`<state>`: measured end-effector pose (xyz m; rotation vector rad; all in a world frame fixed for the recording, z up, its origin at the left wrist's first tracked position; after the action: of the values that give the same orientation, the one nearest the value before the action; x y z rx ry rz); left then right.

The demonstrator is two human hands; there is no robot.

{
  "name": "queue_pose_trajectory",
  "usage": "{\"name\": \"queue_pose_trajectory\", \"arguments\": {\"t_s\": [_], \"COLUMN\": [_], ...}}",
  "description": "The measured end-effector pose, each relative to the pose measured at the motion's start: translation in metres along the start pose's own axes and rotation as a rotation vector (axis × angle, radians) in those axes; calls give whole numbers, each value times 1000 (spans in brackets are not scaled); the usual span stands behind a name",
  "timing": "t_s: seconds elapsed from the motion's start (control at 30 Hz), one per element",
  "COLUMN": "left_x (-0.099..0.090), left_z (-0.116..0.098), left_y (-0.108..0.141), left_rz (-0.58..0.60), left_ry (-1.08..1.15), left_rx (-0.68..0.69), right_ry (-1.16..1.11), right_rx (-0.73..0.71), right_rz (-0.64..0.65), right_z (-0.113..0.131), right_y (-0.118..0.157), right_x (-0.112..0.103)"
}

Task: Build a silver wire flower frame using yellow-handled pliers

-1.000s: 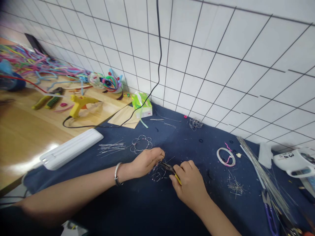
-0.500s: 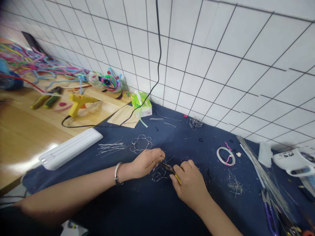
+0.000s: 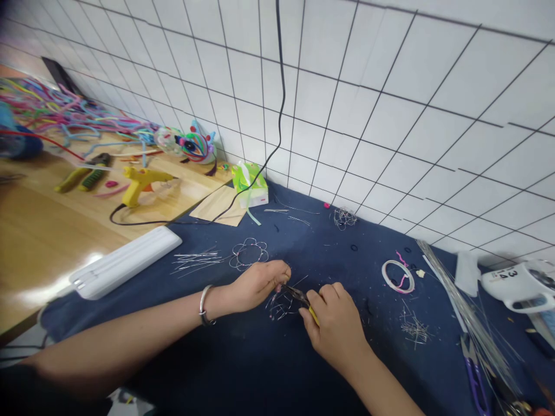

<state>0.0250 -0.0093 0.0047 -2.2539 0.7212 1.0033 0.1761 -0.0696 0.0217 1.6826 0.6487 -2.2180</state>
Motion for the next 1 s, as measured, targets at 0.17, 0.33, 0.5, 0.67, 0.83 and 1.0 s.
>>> {"name": "queue_pose_trajectory", "arguments": {"t_s": [0.17, 0.33, 0.5, 0.67, 0.83, 1.0], "left_x": [0, 0, 2, 0, 1, -3], "left_z": [0, 0, 0, -4, -6, -2], "left_y": [0, 0, 0, 0, 0, -1], "left_rz": [22, 9, 20, 38, 54, 1], "left_ry": [8, 6, -34, -86, -107, -14], "left_rx": [-4, -12, 26, 105, 148, 85], "right_ry": [4, 15, 56, 102, 116, 73], "right_rx": [-2, 3, -3, 1, 4, 19], "right_rz": [-19, -13, -4, 16, 3, -6], "right_z": [-1, -2, -1, -1, 2, -2], "right_y": [1, 2, 2, 2, 4, 3], "right_x": [2, 4, 5, 6, 5, 1]}}
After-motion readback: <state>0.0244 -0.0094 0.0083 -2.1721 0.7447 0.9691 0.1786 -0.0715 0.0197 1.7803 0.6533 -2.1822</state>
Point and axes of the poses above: each hand's wrist, its own y-axis away from the middle knuckle, its own x-axis out of the palm, z = x × y, the point moved 5 cm from there along -y, towards the middle knuckle, and after that the axes turned 8 degrees about -y, right-handed, at the moved point
